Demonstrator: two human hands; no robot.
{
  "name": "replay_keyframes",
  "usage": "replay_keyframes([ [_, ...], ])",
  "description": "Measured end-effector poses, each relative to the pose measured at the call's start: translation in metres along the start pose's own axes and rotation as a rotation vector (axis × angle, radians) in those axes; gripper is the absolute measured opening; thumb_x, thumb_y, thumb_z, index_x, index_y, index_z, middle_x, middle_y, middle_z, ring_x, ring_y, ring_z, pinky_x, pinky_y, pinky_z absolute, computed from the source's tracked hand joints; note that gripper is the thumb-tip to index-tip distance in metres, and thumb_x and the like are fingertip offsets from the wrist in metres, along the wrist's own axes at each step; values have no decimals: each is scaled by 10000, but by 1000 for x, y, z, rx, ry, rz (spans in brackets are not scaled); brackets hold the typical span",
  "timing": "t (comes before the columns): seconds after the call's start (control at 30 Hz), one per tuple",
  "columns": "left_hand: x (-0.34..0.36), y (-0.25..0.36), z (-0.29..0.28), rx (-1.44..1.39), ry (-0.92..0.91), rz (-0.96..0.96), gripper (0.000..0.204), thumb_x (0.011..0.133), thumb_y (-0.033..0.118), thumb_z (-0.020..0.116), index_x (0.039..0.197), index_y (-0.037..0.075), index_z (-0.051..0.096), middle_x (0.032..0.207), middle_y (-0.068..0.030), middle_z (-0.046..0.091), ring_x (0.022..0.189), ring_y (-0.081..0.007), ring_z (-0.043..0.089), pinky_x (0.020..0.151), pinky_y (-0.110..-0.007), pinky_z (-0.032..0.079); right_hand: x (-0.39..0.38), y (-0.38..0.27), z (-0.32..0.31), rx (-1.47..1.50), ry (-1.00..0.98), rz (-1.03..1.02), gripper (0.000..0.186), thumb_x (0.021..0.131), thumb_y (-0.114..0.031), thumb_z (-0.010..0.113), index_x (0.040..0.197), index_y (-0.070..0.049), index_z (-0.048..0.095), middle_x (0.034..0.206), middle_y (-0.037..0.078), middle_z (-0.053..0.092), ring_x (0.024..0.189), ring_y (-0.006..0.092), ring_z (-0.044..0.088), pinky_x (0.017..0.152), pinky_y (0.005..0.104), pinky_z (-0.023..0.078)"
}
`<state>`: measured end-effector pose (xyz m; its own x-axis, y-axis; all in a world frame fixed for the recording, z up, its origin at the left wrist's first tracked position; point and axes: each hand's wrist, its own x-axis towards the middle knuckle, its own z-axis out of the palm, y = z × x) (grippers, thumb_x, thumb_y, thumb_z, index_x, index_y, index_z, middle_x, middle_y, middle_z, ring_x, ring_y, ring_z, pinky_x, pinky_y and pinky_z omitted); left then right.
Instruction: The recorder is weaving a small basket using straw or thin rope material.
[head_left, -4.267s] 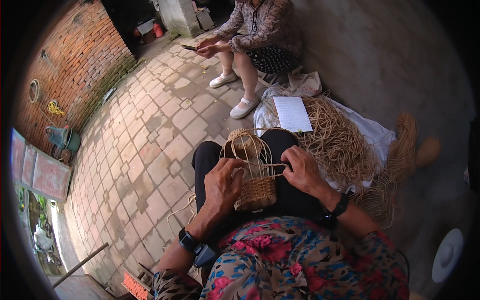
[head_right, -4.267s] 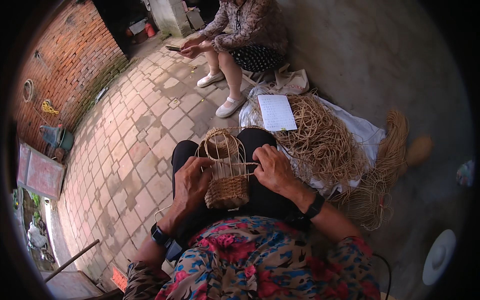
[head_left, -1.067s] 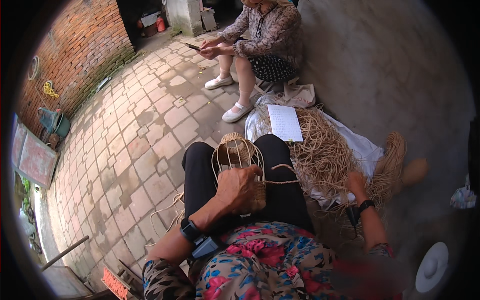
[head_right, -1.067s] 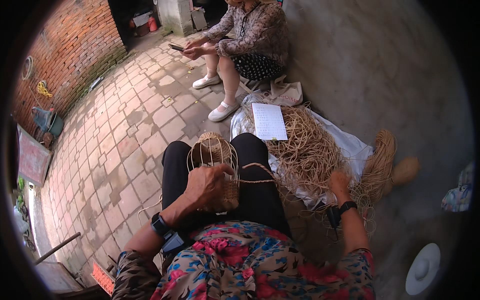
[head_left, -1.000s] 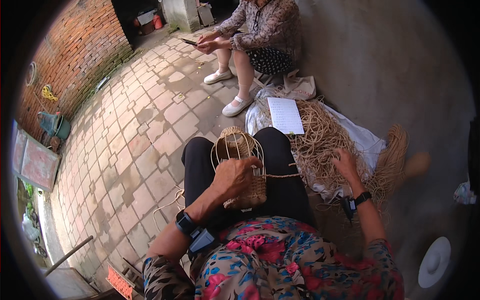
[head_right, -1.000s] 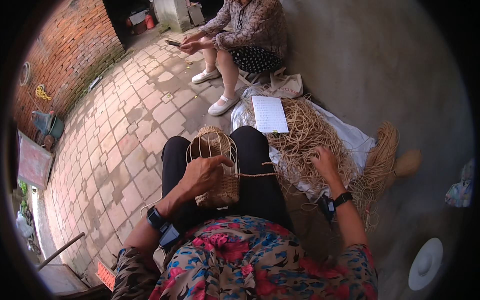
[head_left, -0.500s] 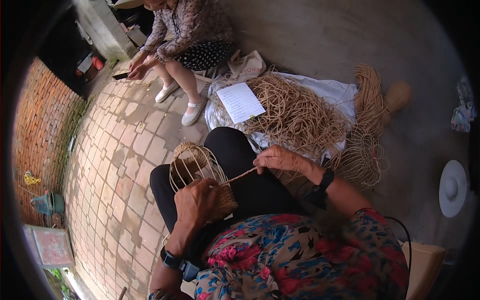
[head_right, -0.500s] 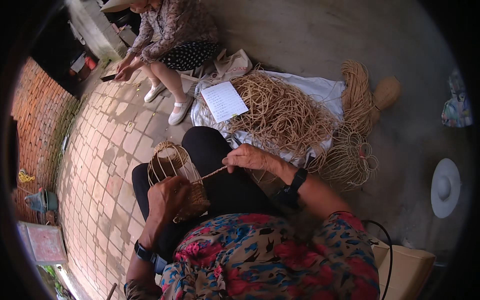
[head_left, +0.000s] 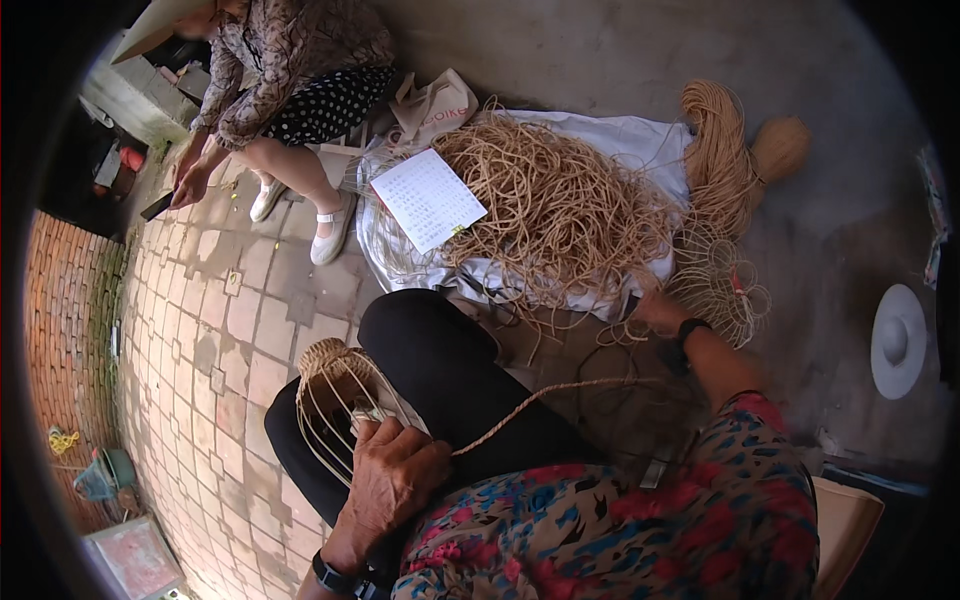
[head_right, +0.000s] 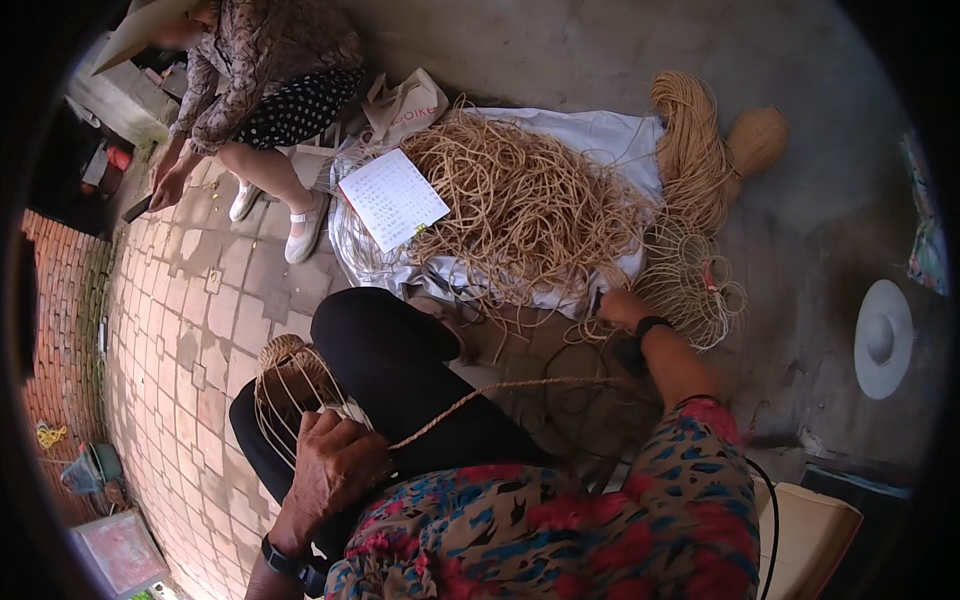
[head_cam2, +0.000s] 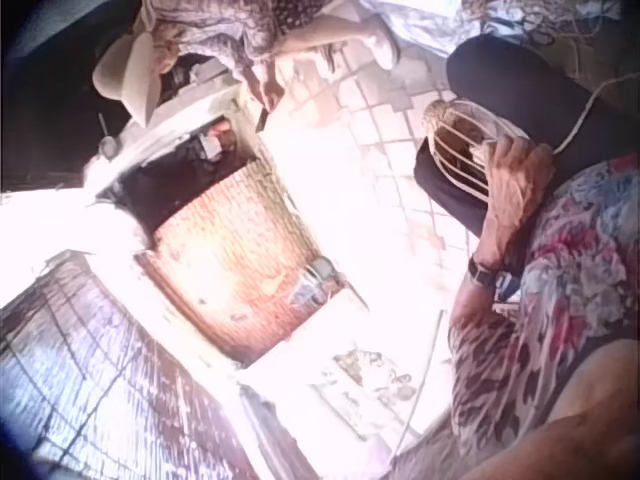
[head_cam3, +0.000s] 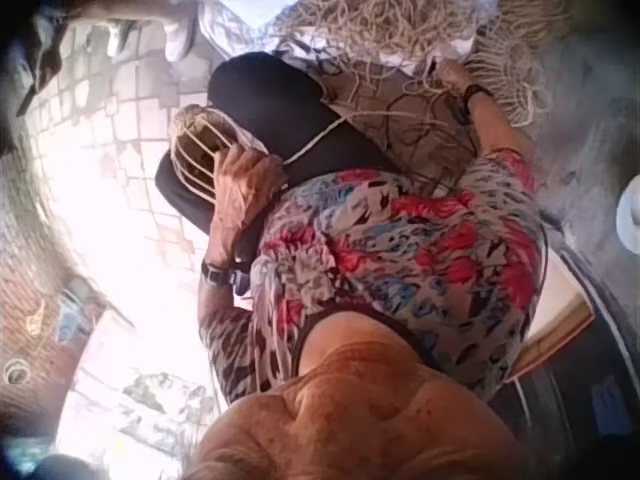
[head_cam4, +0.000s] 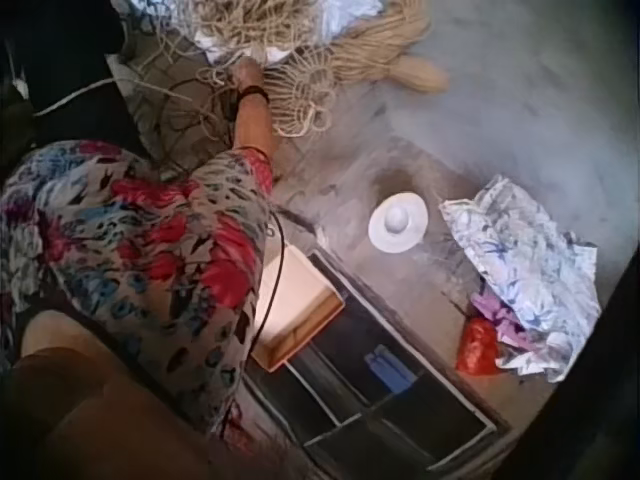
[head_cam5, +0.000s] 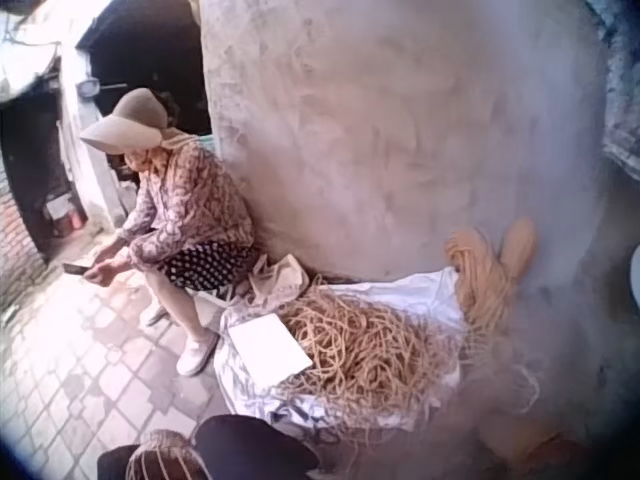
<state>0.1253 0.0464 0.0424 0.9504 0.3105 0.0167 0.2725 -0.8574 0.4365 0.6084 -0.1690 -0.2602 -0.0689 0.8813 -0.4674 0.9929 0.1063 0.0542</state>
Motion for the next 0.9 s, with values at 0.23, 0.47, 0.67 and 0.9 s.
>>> replay_keyframes([
  [0.23,13,-16,-2,-57,-135,-12,233,659,211,685,888,202,728,786,35,608,724,-169,509,731,-356,355,163,-45,-35,1255,145,667,219,858,-258,595,803,-50,636,674,62,609,665,213,642,571,354,502],
  [0.47,14,-26,-1,-126,-172,-58,255,609,258,681,858,242,734,816,57,617,725,-164,516,705,-357,346,251,-98,-20,2201,604,767,326,848,-203,592,1138,-67,529,854,107,615,656,223,650,507,329,512],
  [0.67,21,-20,-3,-84,-156,-67,243,581,240,711,823,237,738,811,55,640,750,-166,548,688,-365,342,271,-72,-20,863,1203,1157,249,833,-131,642,1019,-46,499,774,116,553,618,272,554,538,455,453],
  [0.9,16,-17,-2,-73,-115,-8,172,618,225,736,790,222,728,795,58,623,730,-161,527,698,-352,337,241,-38,-57,1827,615,532,279,888,-249,613,713,-91,465,579,11,413,511,151,465,469,373,388],
])
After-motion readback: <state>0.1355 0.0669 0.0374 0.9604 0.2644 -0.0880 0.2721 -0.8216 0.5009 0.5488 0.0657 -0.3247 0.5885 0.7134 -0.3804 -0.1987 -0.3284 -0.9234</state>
